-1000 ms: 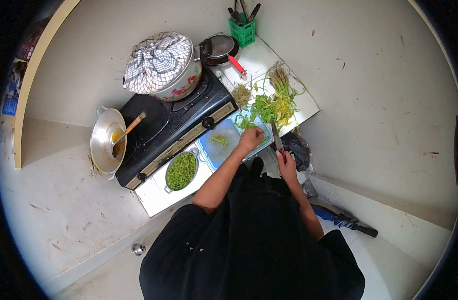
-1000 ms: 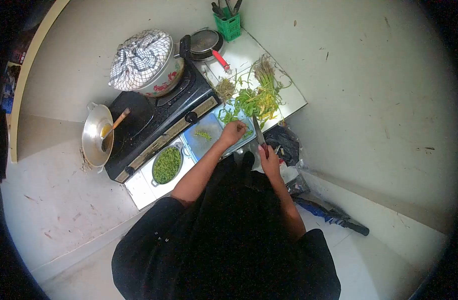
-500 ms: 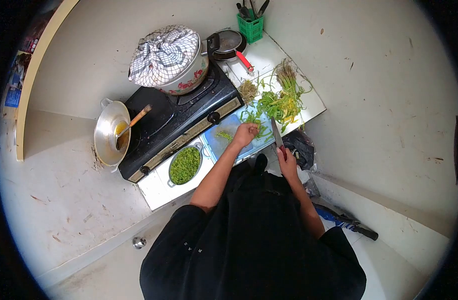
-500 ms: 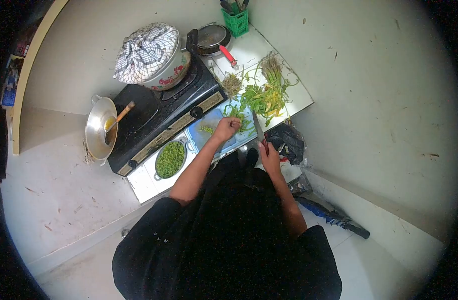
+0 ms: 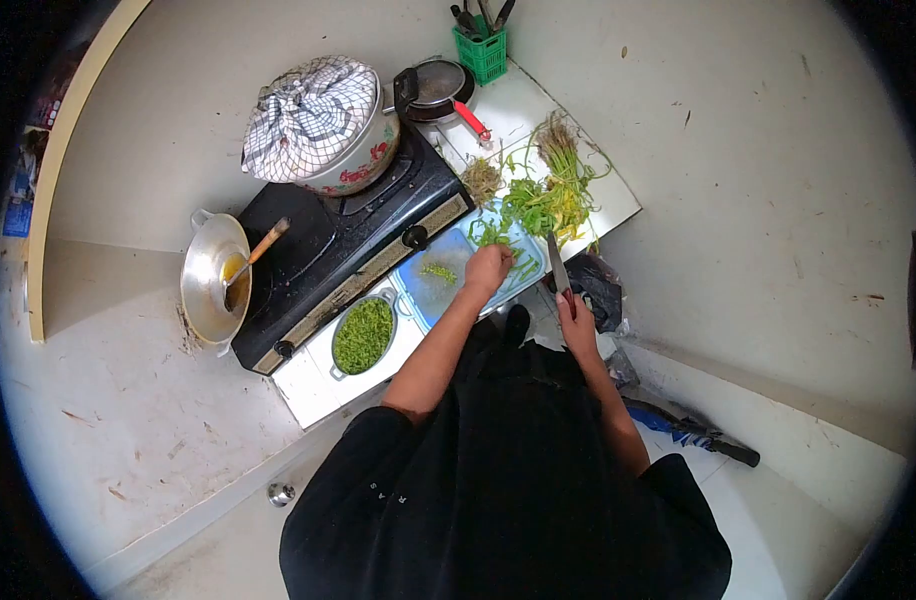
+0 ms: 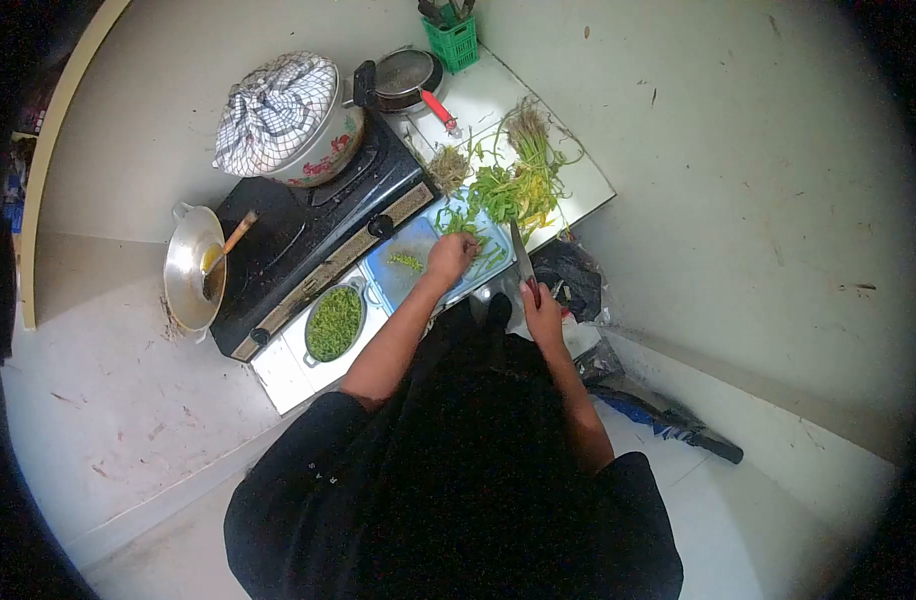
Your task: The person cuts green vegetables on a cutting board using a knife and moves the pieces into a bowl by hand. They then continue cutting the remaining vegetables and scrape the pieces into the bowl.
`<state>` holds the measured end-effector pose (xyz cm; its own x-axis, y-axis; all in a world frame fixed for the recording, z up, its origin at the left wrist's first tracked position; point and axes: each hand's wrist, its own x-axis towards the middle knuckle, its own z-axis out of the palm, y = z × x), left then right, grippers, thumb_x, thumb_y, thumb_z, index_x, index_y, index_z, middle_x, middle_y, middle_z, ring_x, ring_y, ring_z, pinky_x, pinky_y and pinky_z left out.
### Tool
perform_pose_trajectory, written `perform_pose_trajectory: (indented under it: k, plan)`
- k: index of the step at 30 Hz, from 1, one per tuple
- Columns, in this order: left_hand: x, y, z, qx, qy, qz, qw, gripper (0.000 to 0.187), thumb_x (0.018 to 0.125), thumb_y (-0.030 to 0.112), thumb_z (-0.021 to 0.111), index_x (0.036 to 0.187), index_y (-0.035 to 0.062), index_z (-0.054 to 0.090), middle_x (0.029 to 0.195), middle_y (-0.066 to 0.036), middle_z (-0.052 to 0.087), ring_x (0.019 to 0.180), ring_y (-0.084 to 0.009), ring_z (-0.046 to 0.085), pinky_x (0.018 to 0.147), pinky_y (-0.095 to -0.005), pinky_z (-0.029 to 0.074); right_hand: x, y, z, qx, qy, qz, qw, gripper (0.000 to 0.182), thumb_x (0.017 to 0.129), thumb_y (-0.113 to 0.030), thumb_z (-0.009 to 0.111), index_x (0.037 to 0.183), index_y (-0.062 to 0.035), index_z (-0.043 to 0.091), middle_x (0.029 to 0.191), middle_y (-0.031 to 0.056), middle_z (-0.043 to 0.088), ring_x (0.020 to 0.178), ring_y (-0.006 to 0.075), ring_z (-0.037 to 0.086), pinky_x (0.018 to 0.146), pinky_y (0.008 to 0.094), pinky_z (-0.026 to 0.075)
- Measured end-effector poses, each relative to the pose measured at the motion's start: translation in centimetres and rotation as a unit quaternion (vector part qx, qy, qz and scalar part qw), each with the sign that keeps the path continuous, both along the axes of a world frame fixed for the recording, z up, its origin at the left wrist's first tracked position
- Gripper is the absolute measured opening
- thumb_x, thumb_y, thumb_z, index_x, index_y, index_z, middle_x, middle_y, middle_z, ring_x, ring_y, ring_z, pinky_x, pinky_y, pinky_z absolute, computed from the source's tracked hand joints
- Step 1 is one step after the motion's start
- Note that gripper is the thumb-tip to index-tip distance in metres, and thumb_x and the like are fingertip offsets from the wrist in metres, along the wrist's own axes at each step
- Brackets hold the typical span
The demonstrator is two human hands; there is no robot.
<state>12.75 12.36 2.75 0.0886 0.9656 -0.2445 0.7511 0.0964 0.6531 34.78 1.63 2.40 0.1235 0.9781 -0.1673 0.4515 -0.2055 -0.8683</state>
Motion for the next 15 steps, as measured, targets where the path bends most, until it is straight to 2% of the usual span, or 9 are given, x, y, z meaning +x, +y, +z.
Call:
perform_pose_trajectory:
  k: [3,5,6,8,12,15]
  plan:
    - [0.6,0.3,0.4,0.021,-0.004,-0.019,1.0,0.019,0.086,0.022,0.07,0.098,0.0088,0.075,0.092,-0.018,0.072,0.086,-0.0373,0.07,0.075,-0.0464,0.055,0.0,0.0,0.3,-0.005,0.006,0.003,1.0,0.041,0.099,-0.036,0.06,0.089,0.0026,0.056,0.072,0.0204,0.058,0.065,0.0281,0.057,0.063,0.0401,0.045]
    - [1.5,0.4,0.3,0.036,0.022,-0.083,0.996,0.021,0.088,0.024,0.067,0.101,0.0101,0.075,0.093,-0.017,0.072,0.087,-0.0372,0.069,0.077,-0.0472,0.055,0.0,0.1,0.4,-0.008,0.01,0.008,1.0,0.041,0.099,-0.037,0.06,0.089,0.0025,0.056,0.071,0.0202,0.058,0.064,0.0275,0.057,0.063,0.0399,0.045]
    - [1.9,0.6,-0.4,0.036,0.022,-0.083,0.996,0.021,0.088,0.024,0.067,0.101,0.0101,0.075,0.093,-0.017,0.072,0.087,-0.0372,0.069,0.077,-0.0472,0.055,0.0,0.1,0.4,-0.012,0.013,0.011,1.0,0.041,0.099,-0.037,0.06,0.089,0.0023,0.056,0.071,0.0199,0.058,0.064,0.0268,0.057,0.063,0.0398,0.046]
    - [2.7,0.9,-1.7,0.032,0.112,-0.118,0.986,0.022,0.089,0.027,0.064,0.098,0.0098,0.074,0.093,-0.017,0.071,0.087,-0.0377,0.069,0.078,-0.0483,0.055,0.0,0.0,0.2,-0.013,0.018,0.006,1.0,0.041,0.1,-0.037,0.06,0.088,0.0022,0.056,0.07,0.0194,0.057,0.063,0.0264,0.056,0.063,0.0396,0.045]
    - [3.5,0.4,-1.3,0.044,0.121,-0.095,0.987,0.018,0.087,0.022,0.064,0.094,0.0088,0.074,0.092,-0.016,0.072,0.089,-0.0359,0.07,0.076,-0.0476,0.057,0.1,-0.2,0.0,-0.001,0.035,-0.001,0.999,0.041,0.1,-0.037,0.06,0.088,0.0021,0.056,0.07,0.0186,0.057,0.062,0.0251,0.054,0.063,0.039,0.045]
    - [3.4,0.8,-1.0,0.02,0.111,-0.128,0.985,0.019,0.088,0.023,0.064,0.094,0.0093,0.075,0.091,-0.017,0.072,0.088,-0.037,0.071,0.076,-0.0486,0.057,0.3,-0.2,0.1,-0.023,0.034,-0.004,0.999,0.041,0.1,-0.037,0.06,0.089,0.0022,0.055,0.07,0.0193,0.057,0.063,0.0254,0.055,0.063,0.0387,0.045]
